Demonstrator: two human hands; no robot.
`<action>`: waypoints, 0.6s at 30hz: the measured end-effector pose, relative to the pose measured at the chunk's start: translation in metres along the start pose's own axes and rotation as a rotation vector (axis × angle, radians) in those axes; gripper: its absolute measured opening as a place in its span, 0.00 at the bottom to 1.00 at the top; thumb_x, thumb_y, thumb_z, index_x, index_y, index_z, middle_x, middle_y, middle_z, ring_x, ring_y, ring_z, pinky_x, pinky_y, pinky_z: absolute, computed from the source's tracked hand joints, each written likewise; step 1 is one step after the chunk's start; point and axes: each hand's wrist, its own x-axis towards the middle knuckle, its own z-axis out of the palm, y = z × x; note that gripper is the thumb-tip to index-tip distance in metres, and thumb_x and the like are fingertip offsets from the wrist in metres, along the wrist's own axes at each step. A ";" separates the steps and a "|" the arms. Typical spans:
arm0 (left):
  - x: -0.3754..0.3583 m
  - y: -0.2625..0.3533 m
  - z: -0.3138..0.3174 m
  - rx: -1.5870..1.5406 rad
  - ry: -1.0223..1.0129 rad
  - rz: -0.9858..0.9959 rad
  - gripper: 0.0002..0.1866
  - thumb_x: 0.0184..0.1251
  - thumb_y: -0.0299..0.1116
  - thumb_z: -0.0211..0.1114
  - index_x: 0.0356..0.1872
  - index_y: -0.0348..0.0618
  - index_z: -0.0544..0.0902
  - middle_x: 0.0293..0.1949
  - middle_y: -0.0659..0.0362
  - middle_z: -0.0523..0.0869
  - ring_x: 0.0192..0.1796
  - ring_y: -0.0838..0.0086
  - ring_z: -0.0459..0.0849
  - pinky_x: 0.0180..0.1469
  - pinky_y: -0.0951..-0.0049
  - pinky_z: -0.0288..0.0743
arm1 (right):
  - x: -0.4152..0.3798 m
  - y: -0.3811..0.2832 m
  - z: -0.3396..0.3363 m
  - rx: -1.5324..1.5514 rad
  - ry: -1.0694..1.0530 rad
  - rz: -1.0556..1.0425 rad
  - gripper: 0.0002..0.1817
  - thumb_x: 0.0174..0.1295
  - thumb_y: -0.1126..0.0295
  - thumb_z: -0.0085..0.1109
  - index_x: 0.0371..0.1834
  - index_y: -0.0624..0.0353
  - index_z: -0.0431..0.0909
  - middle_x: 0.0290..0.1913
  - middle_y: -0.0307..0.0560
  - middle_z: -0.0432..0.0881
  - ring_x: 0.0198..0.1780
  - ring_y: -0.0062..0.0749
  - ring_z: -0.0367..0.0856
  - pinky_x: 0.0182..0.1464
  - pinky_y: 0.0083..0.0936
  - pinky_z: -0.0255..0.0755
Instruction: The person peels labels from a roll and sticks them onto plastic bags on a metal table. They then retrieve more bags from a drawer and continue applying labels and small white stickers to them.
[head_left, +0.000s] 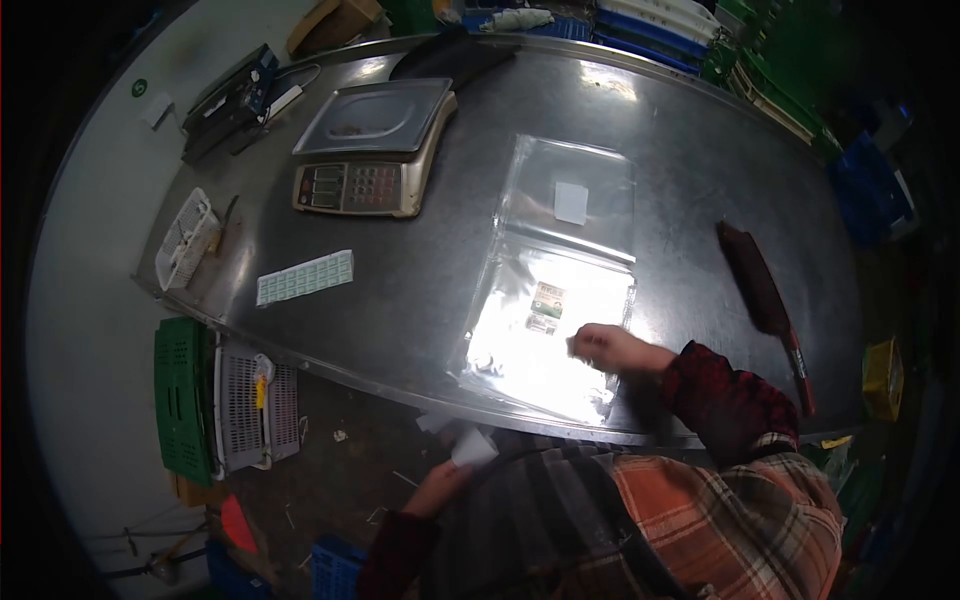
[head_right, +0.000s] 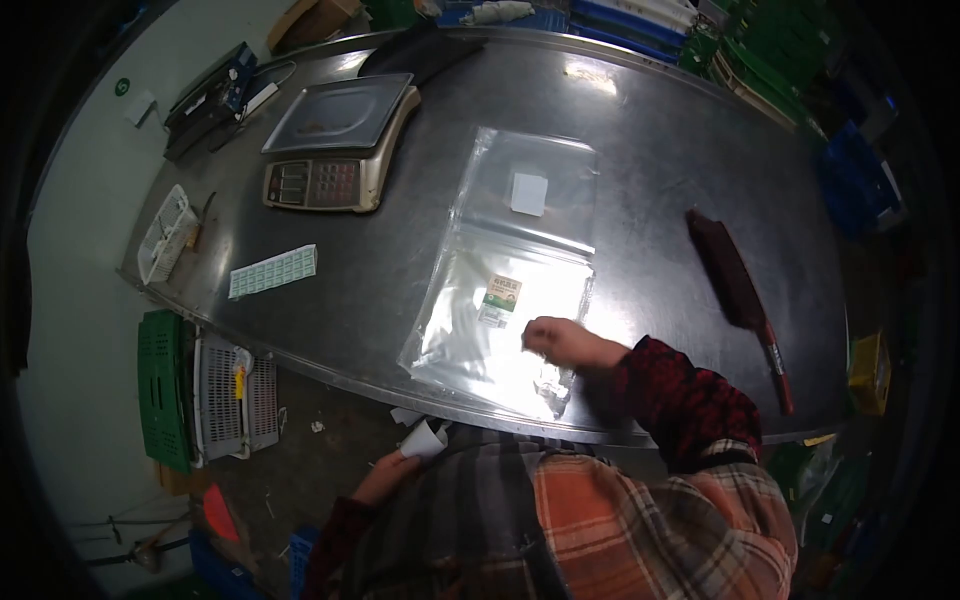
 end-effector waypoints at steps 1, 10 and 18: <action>0.004 0.000 -0.001 0.013 0.048 0.021 0.18 0.68 0.35 0.54 0.54 0.33 0.74 0.48 0.59 0.80 0.48 0.78 0.78 0.54 0.76 0.70 | 0.020 0.028 -0.020 0.127 0.160 0.009 0.07 0.60 0.68 0.56 0.40 0.56 0.78 0.33 0.40 0.80 0.37 0.23 0.75 0.43 0.23 0.71; 0.003 0.068 0.021 -0.203 0.329 0.292 0.17 0.69 0.40 0.53 0.35 0.34 0.80 0.28 0.61 0.80 0.31 0.80 0.75 0.33 0.75 0.66 | -0.012 -0.119 -0.004 -0.088 0.119 -0.576 0.17 0.58 0.69 0.59 0.49 0.59 0.71 0.42 0.49 0.77 0.43 0.37 0.79 0.46 0.28 0.72; 0.016 0.063 0.027 0.493 0.592 0.606 0.13 0.64 0.31 0.53 0.25 0.31 0.75 0.20 0.64 0.76 0.25 0.76 0.77 0.25 0.71 0.66 | -0.015 -0.129 0.087 -0.535 -0.169 -1.152 0.09 0.49 0.71 0.57 0.35 0.59 0.72 0.35 0.48 0.72 0.40 0.44 0.74 0.42 0.33 0.70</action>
